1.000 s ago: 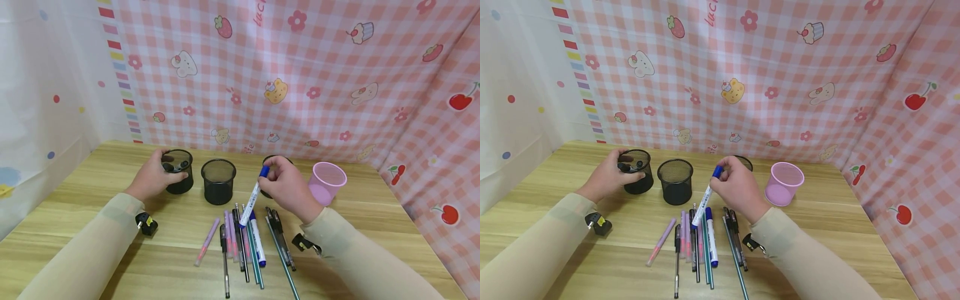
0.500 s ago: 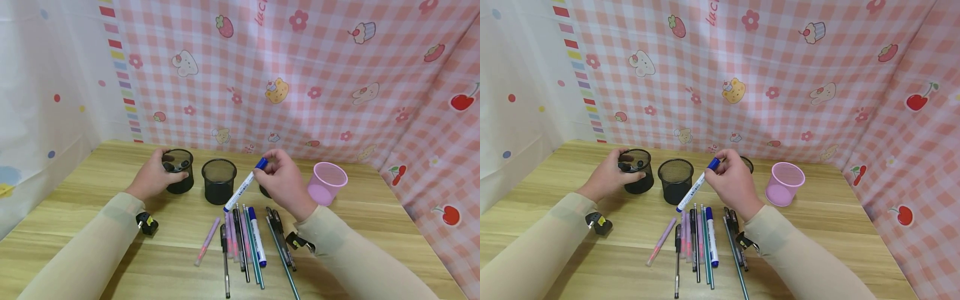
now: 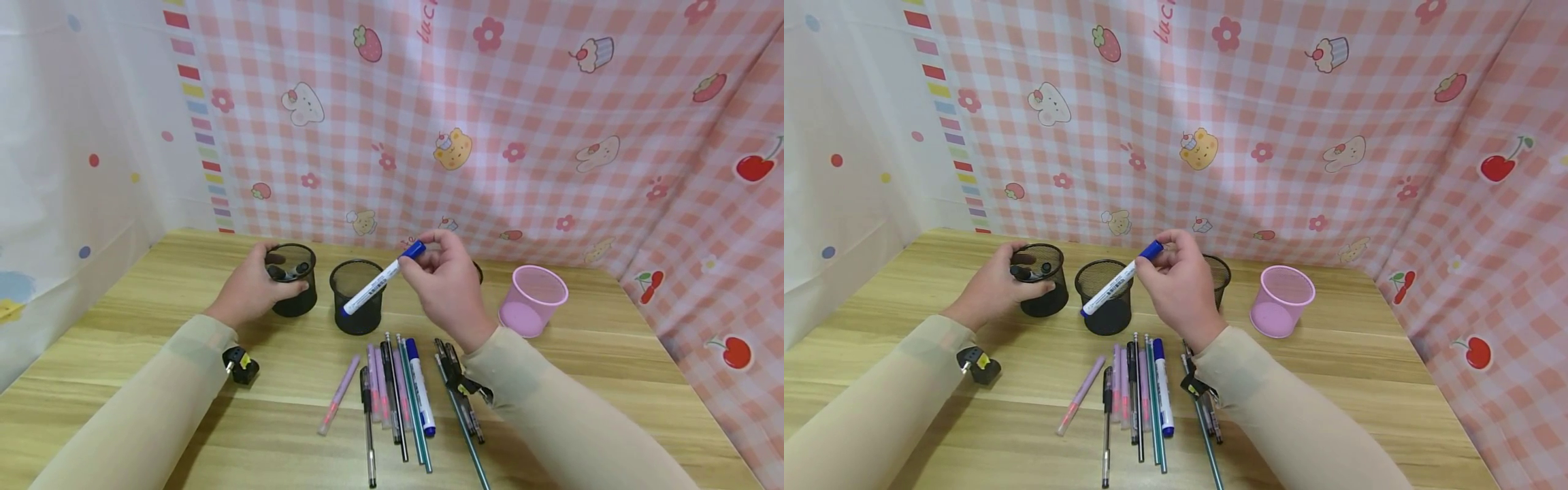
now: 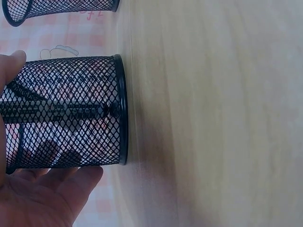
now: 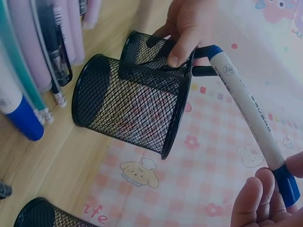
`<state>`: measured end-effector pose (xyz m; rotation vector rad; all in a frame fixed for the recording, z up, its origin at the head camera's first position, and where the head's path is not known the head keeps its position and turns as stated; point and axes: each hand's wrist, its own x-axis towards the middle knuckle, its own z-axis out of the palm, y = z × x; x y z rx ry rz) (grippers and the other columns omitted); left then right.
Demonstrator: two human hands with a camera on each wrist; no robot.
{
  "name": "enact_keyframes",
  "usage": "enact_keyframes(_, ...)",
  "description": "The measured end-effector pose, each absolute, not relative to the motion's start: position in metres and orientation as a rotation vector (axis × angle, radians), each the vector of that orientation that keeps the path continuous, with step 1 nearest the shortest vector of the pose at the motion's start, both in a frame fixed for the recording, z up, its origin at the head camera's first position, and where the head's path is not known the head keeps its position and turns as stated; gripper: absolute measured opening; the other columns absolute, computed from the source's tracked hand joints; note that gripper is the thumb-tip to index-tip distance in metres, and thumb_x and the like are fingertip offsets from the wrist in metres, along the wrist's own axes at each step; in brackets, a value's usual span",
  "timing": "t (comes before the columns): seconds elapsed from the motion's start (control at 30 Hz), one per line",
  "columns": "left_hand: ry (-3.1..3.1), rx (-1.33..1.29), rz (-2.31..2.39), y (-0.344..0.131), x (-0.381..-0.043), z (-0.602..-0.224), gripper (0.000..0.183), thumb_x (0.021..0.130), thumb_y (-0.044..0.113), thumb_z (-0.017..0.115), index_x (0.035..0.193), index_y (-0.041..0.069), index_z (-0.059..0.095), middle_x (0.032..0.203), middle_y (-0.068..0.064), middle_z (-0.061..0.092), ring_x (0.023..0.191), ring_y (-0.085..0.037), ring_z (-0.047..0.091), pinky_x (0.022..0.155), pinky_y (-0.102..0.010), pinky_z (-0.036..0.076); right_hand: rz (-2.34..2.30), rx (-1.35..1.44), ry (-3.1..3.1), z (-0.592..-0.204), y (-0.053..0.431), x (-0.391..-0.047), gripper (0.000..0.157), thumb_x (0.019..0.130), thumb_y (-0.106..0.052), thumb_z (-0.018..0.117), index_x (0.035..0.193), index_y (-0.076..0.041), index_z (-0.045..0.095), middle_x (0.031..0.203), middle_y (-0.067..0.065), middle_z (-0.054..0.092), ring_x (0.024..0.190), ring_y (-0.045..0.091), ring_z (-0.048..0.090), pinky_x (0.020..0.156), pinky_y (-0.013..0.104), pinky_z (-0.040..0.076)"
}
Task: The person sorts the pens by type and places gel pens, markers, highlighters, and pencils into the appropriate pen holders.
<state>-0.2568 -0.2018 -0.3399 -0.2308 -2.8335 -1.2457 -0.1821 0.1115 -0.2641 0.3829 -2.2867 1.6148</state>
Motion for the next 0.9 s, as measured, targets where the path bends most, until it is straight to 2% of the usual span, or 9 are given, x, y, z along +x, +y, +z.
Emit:
enact_keyframes(0.13, -2.833, -0.232, -1.243, -0.201, -0.257, -0.34, 0.106, 0.089, 0.045, 0.082, 0.164, 0.002, 0.02, 0.159, -0.023, 0.048, 0.143, -0.046, 0.049, 0.116, -0.062, 0.042, 1.629, 0.374, -2.269, -0.264, 0.106, -0.184, 0.031, 0.1, -0.008, 0.069, 0.126, -0.005, 0.053, 0.089, 0.014, 0.073, 0.066, 0.017, 0.051, 0.059, 0.025, 0.042)
enact_keyframes(0.63, -2.831, -0.23, -1.233, -0.201, -0.257, -0.341, 0.106, 0.089, 0.045, 0.082, 0.164, 0.002, 0.02, 0.158, -0.023, 0.048, 0.143, -0.046, 0.048, 0.116, -0.062, 0.042, 1.692, 0.315, -2.213, -0.265, 0.081, -0.196, 0.034, 0.104, -0.013, 0.067, 0.133, -0.007, 0.049, 0.092, 0.012, 0.073, 0.066, 0.017, 0.047, 0.057, 0.025, 0.037)
enact_keyframes(0.9, -2.832, -0.224, -1.262, -0.2, -0.257, -0.339, 0.107, 0.089, 0.045, 0.083, 0.164, 0.002, 0.02, 0.159, -0.022, 0.048, 0.143, -0.044, 0.049, 0.116, -0.062, 0.041, 1.691, 0.338, -2.176, -0.262, 0.065, -0.204, 0.034, 0.103, -0.009, 0.068, 0.13, -0.002, 0.05, 0.101, 0.018, 0.076, 0.074, 0.016, 0.056, 0.061, 0.024, 0.043)
